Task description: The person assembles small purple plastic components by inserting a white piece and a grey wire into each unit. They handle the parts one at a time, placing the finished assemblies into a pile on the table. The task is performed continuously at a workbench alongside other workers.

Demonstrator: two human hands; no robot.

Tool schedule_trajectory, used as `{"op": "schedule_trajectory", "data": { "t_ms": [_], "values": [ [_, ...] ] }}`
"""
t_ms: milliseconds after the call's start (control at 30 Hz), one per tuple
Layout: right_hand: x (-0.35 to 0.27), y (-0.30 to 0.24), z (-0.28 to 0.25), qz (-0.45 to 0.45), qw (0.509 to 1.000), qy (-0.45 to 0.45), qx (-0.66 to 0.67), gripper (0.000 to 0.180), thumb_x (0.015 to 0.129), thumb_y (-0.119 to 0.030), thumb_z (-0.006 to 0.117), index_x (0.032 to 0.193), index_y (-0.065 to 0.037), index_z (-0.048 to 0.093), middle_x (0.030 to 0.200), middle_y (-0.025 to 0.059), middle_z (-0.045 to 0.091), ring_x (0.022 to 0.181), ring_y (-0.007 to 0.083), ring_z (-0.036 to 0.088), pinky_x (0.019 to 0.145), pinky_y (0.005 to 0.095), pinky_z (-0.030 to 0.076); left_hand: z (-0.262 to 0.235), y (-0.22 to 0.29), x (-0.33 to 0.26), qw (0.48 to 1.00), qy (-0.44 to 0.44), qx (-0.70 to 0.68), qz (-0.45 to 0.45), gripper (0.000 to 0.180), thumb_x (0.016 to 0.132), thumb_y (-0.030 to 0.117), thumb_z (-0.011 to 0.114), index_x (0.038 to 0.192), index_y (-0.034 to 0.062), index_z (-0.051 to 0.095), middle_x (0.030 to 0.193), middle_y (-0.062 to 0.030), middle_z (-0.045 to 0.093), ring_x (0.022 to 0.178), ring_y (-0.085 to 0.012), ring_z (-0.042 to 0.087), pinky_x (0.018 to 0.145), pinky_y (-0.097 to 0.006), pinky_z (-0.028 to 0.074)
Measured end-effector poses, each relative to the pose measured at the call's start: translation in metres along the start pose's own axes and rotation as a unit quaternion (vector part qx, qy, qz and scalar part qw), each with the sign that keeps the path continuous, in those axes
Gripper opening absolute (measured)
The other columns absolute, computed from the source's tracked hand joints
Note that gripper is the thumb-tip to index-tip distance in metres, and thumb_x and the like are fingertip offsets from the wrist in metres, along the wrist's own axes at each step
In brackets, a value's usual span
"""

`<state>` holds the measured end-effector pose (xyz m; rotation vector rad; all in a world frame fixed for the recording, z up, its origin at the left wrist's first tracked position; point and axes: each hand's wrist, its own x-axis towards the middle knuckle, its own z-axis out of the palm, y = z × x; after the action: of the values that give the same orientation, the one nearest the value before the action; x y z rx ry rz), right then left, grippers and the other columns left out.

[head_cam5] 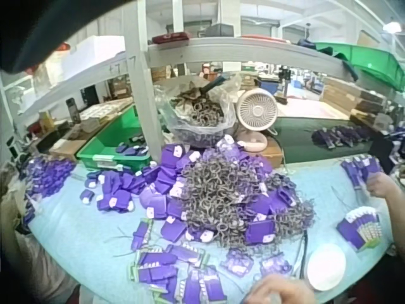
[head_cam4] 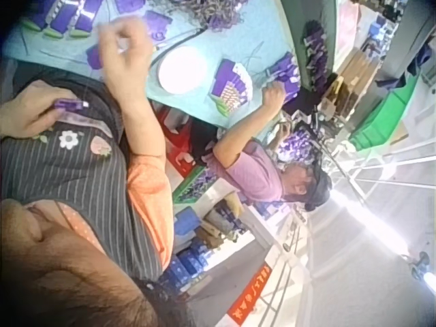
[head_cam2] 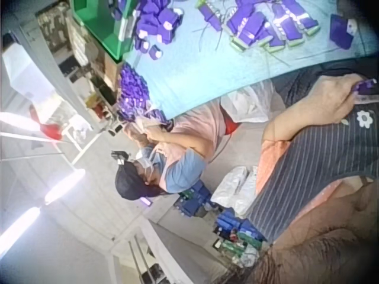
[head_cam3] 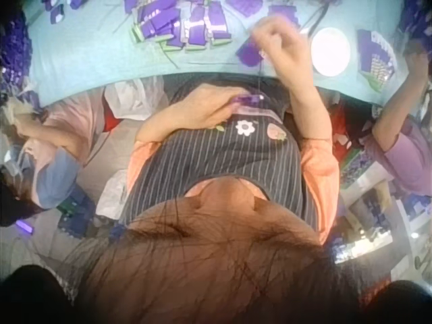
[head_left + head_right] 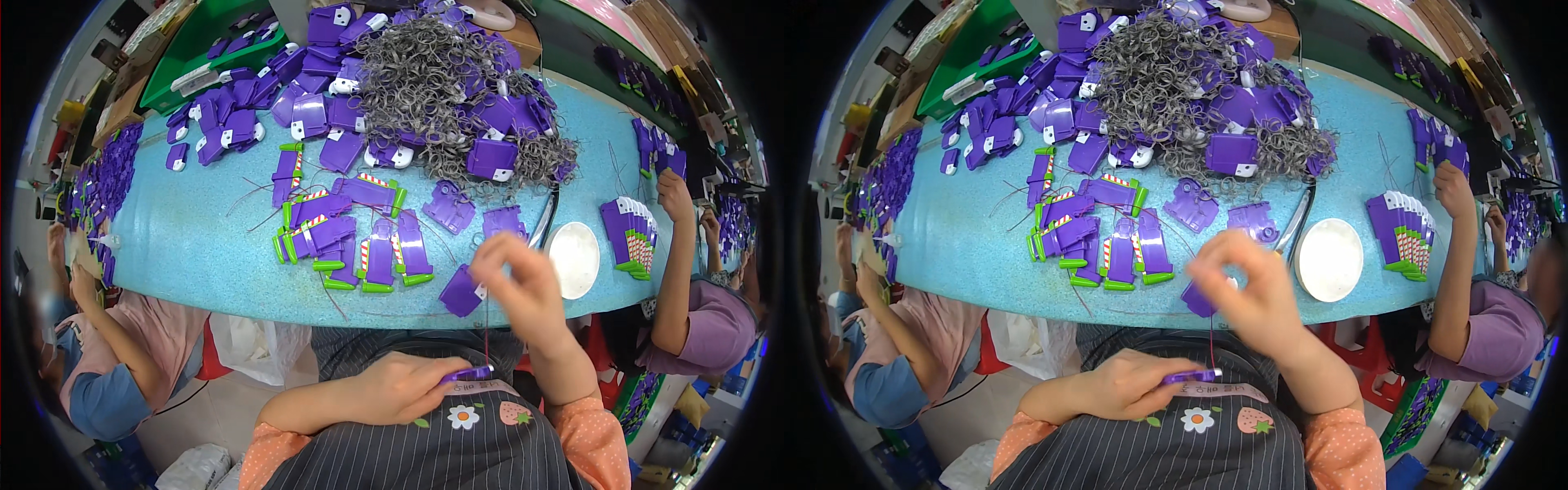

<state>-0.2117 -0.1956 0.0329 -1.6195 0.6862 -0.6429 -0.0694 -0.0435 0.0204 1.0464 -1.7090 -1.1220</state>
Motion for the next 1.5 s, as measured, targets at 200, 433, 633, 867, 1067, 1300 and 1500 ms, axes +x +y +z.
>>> {"op": "schedule_trajectory", "data": {
  "t_ms": [200,433,633,867,1067,1300,1500],
  "values": [
    [-0.020,0.005,0.013,0.079,0.995,0.010,0.060,0.034,0.079,-0.008,0.065,0.110,-0.002,0.052,0.100,0.0069,0.053,0.084,0.0149,0.055,0.073,0.0270,0.044,-0.002,0.015,0.002,0.837,0.277,-0.427,-0.201,0.031,0.094,0.009,0.043,0.122,-0.0034,0.038,0.109,-0.0142,0.057,0.094,-0.0184,0.060,0.081,-0.030,0.050],
    [-0.033,0.003,0.036,-0.073,0.995,-0.054,-0.049,0.025,0.082,-0.004,0.058,0.106,0.002,0.058,0.119,0.0208,0.051,0.108,0.0302,0.054,0.087,0.0344,0.044,0.004,0.003,-0.001,0.932,0.274,0.230,-0.058,0.026,0.083,0.003,0.057,0.107,-0.0064,0.053,0.074,-0.0135,0.063,0.059,-0.0157,0.063,0.053,-0.028,0.049],
    [-0.036,0.005,0.045,-0.041,0.997,-0.059,0.011,0.024,0.085,0.001,0.051,0.108,0.004,0.055,0.112,0.0203,0.055,0.103,0.0305,0.056,0.086,0.0347,0.044,0.012,-0.010,-0.008,0.937,0.323,-0.013,-0.131,0.026,0.086,0.005,0.056,0.109,-0.0066,0.052,0.074,-0.0088,0.063,0.061,-0.0106,0.060,0.057,-0.025,0.049],
    [-0.043,0.021,0.064,0.087,0.977,-0.026,0.195,0.024,0.087,-0.004,0.053,0.111,0.002,0.053,0.109,0.0120,0.052,0.097,0.0211,0.056,0.081,0.0261,0.045,0.018,-0.012,-0.004,0.914,0.334,-0.203,-0.107,0.031,0.093,0.005,0.043,0.122,-0.0061,0.038,0.107,-0.0116,0.056,0.094,-0.0127,0.056,0.082,-0.025,0.044],
    [-0.033,0.007,0.038,0.057,0.995,-0.055,0.056,0.034,0.082,-0.014,0.064,0.113,-0.003,0.054,0.118,0.0153,0.043,0.104,0.0217,0.050,0.074,0.0257,0.048,0.012,-0.013,-0.001,0.912,0.250,-0.307,-0.103,0.033,0.095,0.006,0.038,0.126,-0.0037,0.030,0.117,-0.0186,0.052,0.100,-0.0201,0.057,0.090,-0.032,0.045],
    [0.002,0.015,-0.012,-0.054,0.914,0.045,-0.400,0.038,0.065,-0.023,0.077,0.087,0.000,0.057,0.080,0.0169,0.055,0.075,0.0331,0.057,0.061,0.0386,0.047,0.005,-0.004,0.001,0.875,0.303,-0.356,-0.122,0.031,0.096,0.010,0.038,0.124,-0.0015,0.032,0.119,-0.0248,0.051,0.103,-0.0298,0.058,0.088,-0.038,0.048],
    [0.028,0.028,-0.021,-0.019,0.894,-0.067,-0.443,0.019,0.075,-0.011,0.065,0.076,0.002,0.052,0.071,0.0183,0.059,0.068,0.0358,0.059,0.059,0.0440,0.046,0.006,0.003,0.010,0.874,0.292,-0.365,-0.132,0.032,0.096,0.010,0.039,0.124,-0.0030,0.032,0.118,-0.0257,0.052,0.102,-0.0299,0.059,0.088,-0.038,0.049]
  ]
}}
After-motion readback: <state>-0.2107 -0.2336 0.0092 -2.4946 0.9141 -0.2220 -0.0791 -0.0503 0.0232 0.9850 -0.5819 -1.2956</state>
